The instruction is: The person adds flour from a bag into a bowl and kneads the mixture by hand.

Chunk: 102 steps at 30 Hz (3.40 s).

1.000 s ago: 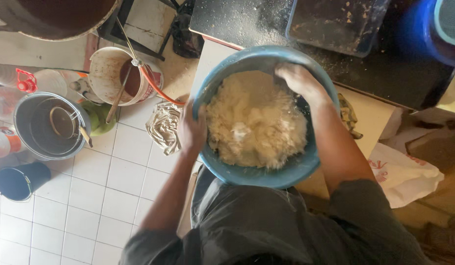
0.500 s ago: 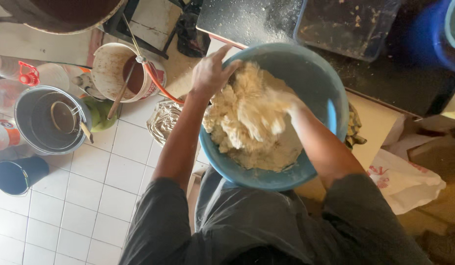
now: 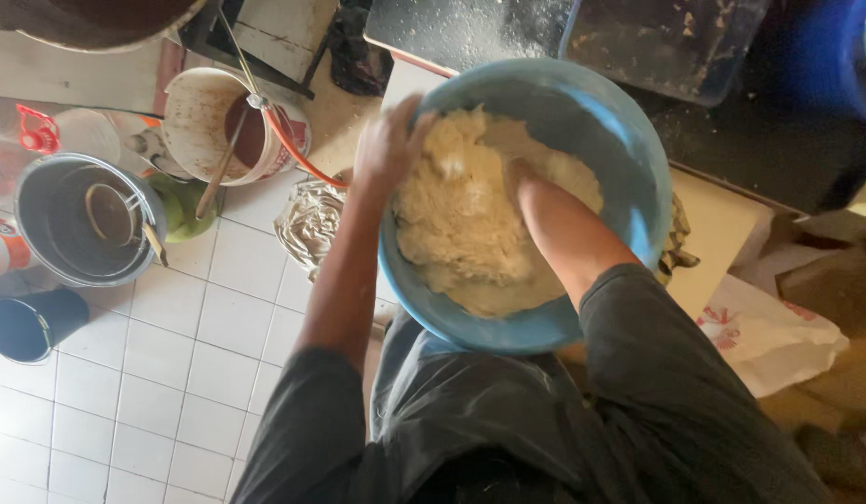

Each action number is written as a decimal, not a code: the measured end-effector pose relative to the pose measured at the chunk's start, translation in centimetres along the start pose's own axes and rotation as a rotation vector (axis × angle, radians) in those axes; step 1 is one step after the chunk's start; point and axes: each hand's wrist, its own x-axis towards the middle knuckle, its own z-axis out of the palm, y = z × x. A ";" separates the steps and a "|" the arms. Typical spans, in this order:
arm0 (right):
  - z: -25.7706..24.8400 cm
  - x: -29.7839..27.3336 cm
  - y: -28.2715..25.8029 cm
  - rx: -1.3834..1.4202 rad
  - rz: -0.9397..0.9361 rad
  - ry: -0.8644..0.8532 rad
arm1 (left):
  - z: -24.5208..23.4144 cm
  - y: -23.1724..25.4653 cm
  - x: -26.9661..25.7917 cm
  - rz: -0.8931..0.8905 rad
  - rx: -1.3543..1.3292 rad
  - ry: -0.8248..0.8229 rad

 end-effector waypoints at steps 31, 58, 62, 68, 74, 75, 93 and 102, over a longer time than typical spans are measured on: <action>-9.5 -9.7 5.5 -0.076 0.067 -0.069 | -3.6 0.6 -8.7 -0.108 0.071 0.153; -5.1 0.3 1.3 -0.054 0.009 0.057 | -1.3 0.3 -13.0 -0.401 -0.090 0.148; -1.3 2.4 0.7 0.111 -0.006 -0.014 | -1.2 -0.5 -2.2 -0.128 -0.040 -0.008; -2.9 -5.5 0.8 0.195 -0.018 -0.123 | -1.9 1.5 2.5 -0.038 0.042 -0.130; -7.7 -5.0 -1.0 0.061 -0.086 0.165 | -2.3 1.4 -13.6 -0.364 -0.001 0.254; -7.2 -3.8 -0.9 0.037 -0.068 0.168 | -2.1 1.5 -14.7 -0.379 -0.033 0.257; -2.3 -9.5 2.5 0.591 -0.112 0.072 | 1.7 3.1 -0.6 0.129 0.106 0.310; -6.0 -9.8 4.6 0.292 -0.049 0.351 | 7.4 4.0 -15.3 -0.702 -0.253 -0.096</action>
